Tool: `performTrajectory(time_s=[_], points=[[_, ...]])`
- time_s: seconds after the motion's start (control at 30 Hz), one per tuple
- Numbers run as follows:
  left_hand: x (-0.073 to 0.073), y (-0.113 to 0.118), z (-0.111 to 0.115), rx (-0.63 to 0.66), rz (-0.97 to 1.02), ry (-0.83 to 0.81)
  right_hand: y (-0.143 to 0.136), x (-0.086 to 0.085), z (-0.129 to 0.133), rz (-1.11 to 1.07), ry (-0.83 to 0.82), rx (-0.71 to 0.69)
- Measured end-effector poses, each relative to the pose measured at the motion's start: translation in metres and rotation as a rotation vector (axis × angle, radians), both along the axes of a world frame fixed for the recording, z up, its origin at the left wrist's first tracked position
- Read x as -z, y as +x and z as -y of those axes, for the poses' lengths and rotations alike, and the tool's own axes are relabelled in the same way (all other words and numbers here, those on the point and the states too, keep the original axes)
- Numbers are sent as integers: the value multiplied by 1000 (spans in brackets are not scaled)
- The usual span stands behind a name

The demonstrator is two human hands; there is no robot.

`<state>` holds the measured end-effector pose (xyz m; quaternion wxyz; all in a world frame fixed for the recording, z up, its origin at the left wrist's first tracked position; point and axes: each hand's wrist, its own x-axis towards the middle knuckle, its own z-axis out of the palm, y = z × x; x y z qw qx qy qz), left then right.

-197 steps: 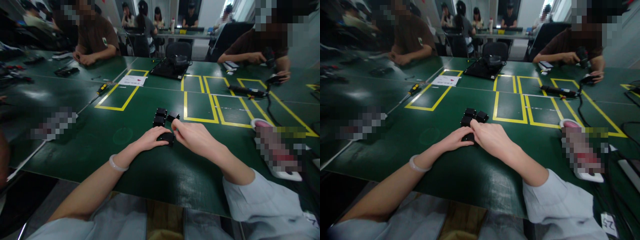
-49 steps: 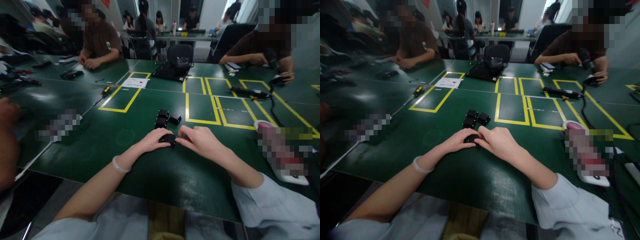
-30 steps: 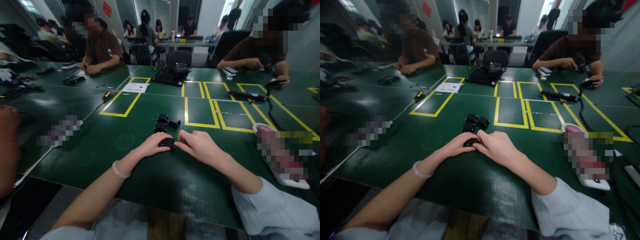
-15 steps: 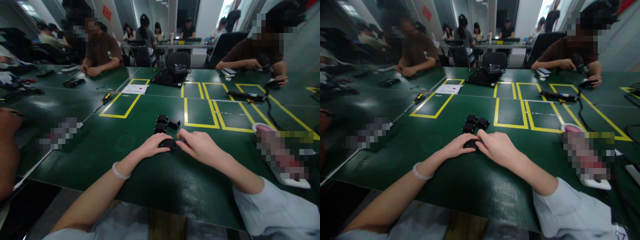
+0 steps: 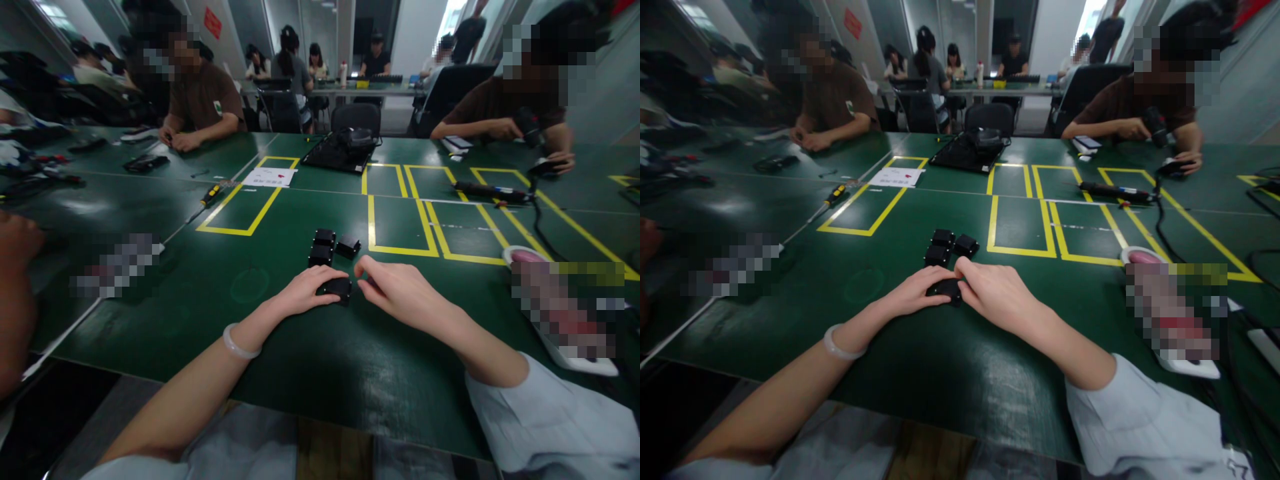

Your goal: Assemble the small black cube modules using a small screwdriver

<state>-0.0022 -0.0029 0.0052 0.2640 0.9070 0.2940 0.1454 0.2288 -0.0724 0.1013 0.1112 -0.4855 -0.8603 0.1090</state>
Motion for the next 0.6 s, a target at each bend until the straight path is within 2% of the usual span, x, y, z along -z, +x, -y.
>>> performTrajectory(time_s=[0.3,0.6], points=[[2,-1,0,-3,-10,19,-3,0,0,146,33,49],[2,-2,0,0,-3,19,-4,3,0,90,19,22]])
